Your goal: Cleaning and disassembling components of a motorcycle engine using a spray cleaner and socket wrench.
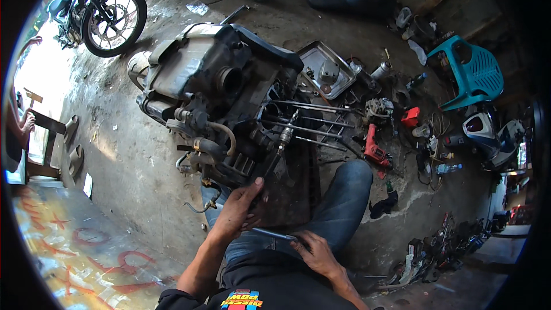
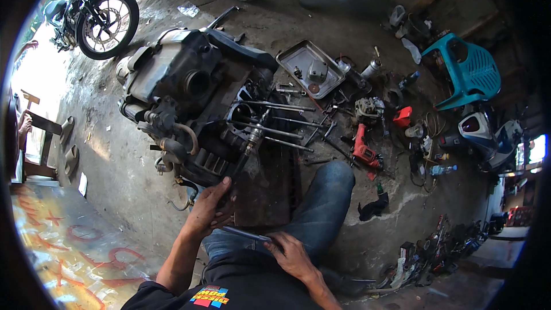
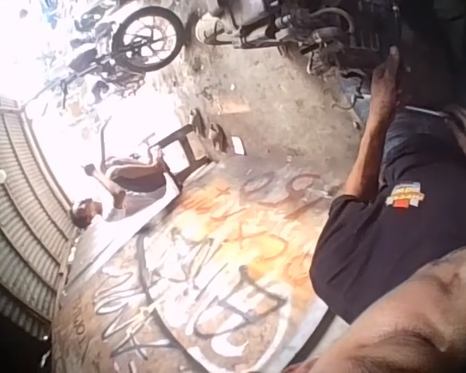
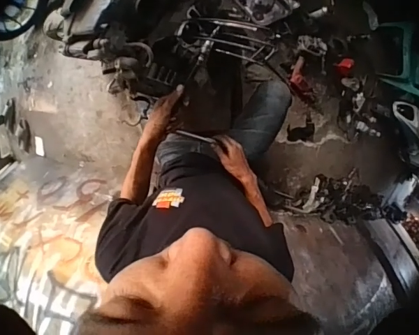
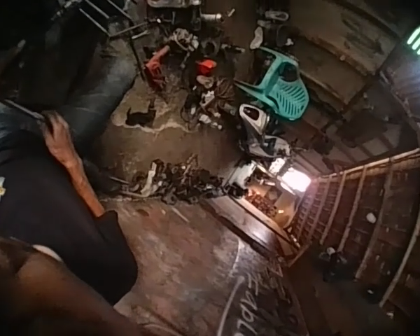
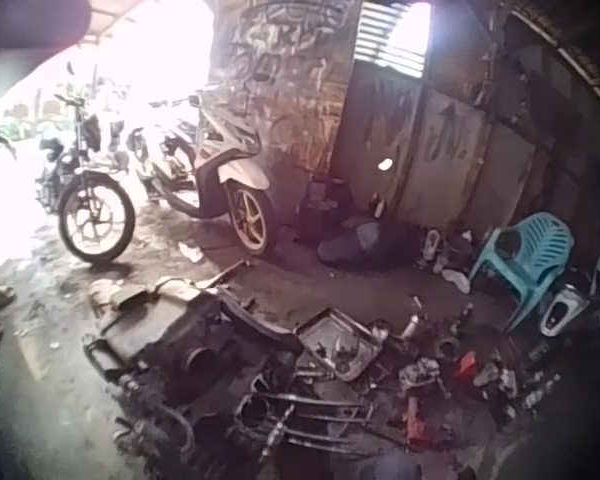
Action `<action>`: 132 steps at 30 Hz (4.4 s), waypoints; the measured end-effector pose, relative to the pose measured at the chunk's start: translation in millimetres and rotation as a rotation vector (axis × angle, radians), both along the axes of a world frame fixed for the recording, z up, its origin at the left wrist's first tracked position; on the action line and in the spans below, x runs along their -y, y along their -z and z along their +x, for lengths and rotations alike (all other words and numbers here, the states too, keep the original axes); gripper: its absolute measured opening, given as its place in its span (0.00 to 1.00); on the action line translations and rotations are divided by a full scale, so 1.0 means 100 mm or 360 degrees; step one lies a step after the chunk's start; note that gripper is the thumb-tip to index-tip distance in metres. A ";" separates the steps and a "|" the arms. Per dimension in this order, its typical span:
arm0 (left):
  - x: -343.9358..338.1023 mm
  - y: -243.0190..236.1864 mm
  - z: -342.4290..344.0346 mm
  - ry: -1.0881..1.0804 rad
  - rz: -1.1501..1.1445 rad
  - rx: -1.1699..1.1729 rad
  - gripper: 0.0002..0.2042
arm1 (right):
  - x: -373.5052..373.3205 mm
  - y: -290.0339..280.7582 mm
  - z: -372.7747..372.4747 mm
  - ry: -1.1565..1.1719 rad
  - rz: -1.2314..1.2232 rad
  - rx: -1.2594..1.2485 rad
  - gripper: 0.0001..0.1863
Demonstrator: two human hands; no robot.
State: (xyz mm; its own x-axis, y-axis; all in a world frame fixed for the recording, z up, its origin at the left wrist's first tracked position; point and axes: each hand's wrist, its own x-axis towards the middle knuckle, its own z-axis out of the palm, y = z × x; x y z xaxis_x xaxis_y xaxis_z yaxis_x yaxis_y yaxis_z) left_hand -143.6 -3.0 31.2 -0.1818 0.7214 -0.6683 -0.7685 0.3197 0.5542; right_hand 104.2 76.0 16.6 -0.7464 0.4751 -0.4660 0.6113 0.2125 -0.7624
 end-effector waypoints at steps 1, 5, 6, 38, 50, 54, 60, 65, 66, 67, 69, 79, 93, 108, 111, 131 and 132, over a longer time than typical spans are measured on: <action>-0.02 0.00 0.00 -0.0034 0.0011 -0.0020 0.24 | -0.05 -0.03 -0.01 -0.0011 0.0031 -0.0031 0.17; -0.07 -0.11 0.12 -0.0088 -0.0194 -0.0299 0.23 | -0.10 0.17 0.04 -0.0045 0.0156 -0.0242 0.16; -0.09 -0.11 0.14 -0.0095 -0.0190 -0.0312 0.23 | -0.10 0.24 0.03 -0.0050 0.0160 -0.0256 0.16; 0.37 -0.37 -0.17 0.1140 0.0369 -0.2987 0.47 | -0.15 0.22 0.18 0.0051 -0.0014 -0.0402 0.16; 0.35 -0.20 -0.46 0.1632 0.0307 -0.3434 0.57 | -0.22 -0.12 0.11 0.0030 0.0167 -0.0272 0.16; 0.38 -0.12 -0.50 0.1559 0.0395 -0.3469 0.58 | -0.25 -0.09 0.11 -0.0017 0.0115 -0.0204 0.16; 0.35 0.07 -0.55 0.1272 0.0695 -0.3502 0.58 | -0.01 0.01 0.20 0.0069 -0.0354 -0.0158 0.18; 0.32 0.18 -0.60 0.1143 0.0793 -0.3614 0.55 | -0.08 -0.03 0.13 -0.0021 -0.0167 -0.0197 0.18; 0.31 0.19 -0.61 0.1102 0.0848 -0.3614 0.54 | -0.11 -0.09 0.11 -0.0051 -0.0127 -0.0169 0.18; 0.32 0.21 -0.61 0.1099 0.0844 -0.3610 0.54 | -0.11 -0.16 0.12 -0.0055 -0.0128 -0.0165 0.18; 0.35 0.23 -0.62 0.1103 0.0928 -0.3606 0.51 | -0.12 -0.26 0.12 -0.0034 -0.0059 -0.0112 0.18; 0.30 0.11 -0.57 0.1167 0.0860 -0.3517 0.44 | -0.08 0.24 0.05 -0.0068 -0.0131 -0.0284 0.19; 0.32 0.23 -0.61 0.1066 0.1006 -0.3528 0.44 | -0.07 0.05 0.08 -0.0021 -0.0085 -0.0289 0.18; 0.40 0.34 -0.55 0.1108 0.0761 -0.3493 0.46 | -0.16 0.16 0.09 0.0061 -0.0093 -0.0446 0.16; 0.33 0.31 -0.50 0.1082 0.0661 -0.3441 0.49 | -0.16 0.25 0.13 0.0111 -0.0119 -0.0478 0.16; 0.29 0.06 -0.40 0.1512 0.0359 -0.3493 0.50 | -0.24 0.47 0.15 0.0168 -0.0057 -0.0514 0.16; 0.29 0.06 -0.40 0.1502 0.0348 -0.3545 0.50 | -0.24 0.47 0.14 0.0187 -0.0079 -0.0537 0.16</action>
State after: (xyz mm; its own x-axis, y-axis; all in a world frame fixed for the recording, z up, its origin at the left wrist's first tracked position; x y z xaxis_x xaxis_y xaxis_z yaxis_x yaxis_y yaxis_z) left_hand -183.8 -32.3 24.8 0.0633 0.9972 0.0394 0.9964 -0.0654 0.0541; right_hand 118.3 99.9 -30.5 -0.8036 0.5501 -0.2273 0.3415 0.1134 -0.9330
